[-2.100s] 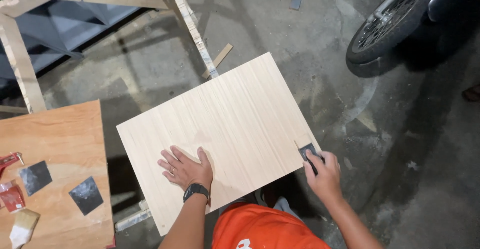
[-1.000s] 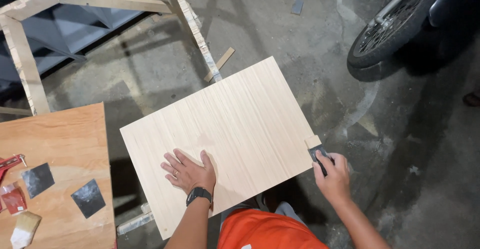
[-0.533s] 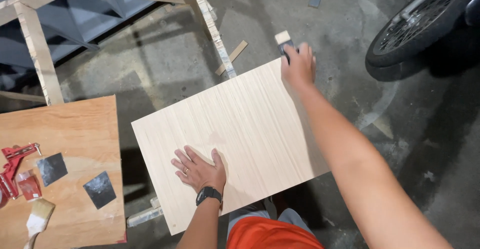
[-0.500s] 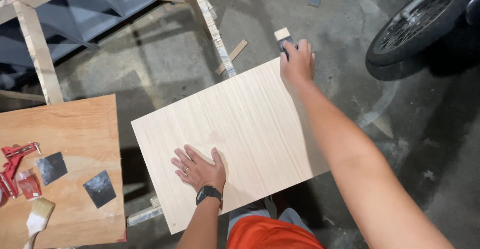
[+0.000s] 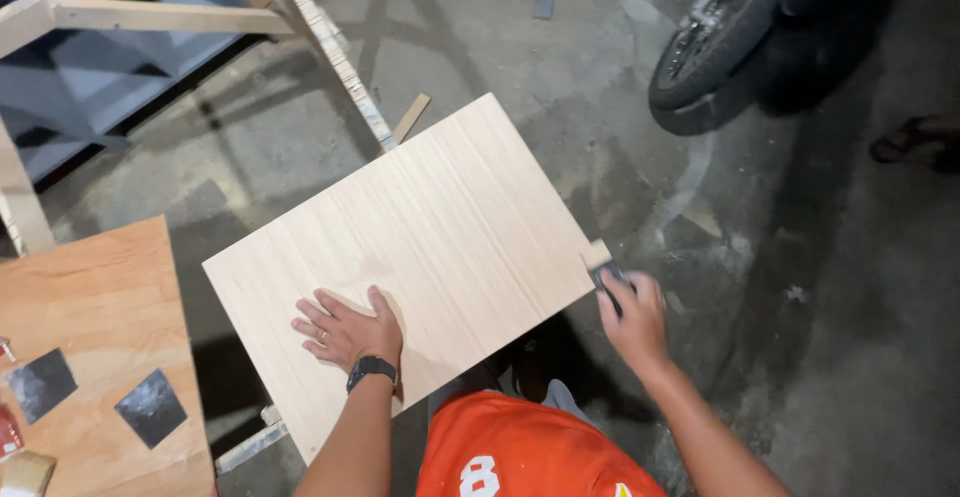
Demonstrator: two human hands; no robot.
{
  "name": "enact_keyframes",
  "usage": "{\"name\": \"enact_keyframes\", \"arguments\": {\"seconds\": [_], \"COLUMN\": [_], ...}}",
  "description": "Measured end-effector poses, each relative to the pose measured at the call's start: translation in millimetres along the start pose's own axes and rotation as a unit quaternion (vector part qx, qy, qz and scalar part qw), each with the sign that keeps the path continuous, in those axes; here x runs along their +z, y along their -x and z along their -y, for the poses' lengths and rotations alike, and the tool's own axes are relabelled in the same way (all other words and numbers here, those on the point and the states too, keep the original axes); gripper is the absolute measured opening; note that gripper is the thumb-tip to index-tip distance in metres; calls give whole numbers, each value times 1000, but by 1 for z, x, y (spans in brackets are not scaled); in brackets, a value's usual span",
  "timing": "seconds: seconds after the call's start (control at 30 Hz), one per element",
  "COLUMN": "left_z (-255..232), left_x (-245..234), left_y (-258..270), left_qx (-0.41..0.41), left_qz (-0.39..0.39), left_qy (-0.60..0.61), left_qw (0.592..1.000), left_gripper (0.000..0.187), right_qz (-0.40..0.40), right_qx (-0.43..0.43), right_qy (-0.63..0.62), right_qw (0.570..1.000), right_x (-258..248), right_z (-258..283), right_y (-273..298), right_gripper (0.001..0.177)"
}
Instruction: The person is manually sanding the surface and edges of a rectangular wooden board using a small piece of sandpaper.
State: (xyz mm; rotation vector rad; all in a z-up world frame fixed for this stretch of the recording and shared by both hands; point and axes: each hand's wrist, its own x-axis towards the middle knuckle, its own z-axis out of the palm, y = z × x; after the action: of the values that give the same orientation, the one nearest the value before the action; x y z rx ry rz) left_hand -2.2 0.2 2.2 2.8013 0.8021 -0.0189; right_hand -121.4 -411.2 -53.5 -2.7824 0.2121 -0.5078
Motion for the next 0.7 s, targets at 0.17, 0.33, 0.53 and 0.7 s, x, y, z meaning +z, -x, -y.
{"name": "enact_keyframes", "arguments": {"seconds": [0.17,0.33,0.53,0.7], "left_z": [3,-10,20,-16], "left_x": [1,-17,32,62], "left_y": [-1,2,-26,-30], "left_qx": [2,-48,-17,249], "left_qz": [16,60,12,-121], "left_qy": [6,37,53,104], "left_qw": [1000,996,998,955], "left_gripper": [97,96,91,30], "right_qz": [-33,-121,-80,-13], "right_qx": [100,142,278,464], "right_qy": [6,-117,-169,-366], "right_qw": [994,975,942,807], "right_x": [-36,-49,-73,-128], "right_z": [-33,-26,-4,27], "right_y": [107,123,88,40], "right_gripper": [32,37,35,42]}}
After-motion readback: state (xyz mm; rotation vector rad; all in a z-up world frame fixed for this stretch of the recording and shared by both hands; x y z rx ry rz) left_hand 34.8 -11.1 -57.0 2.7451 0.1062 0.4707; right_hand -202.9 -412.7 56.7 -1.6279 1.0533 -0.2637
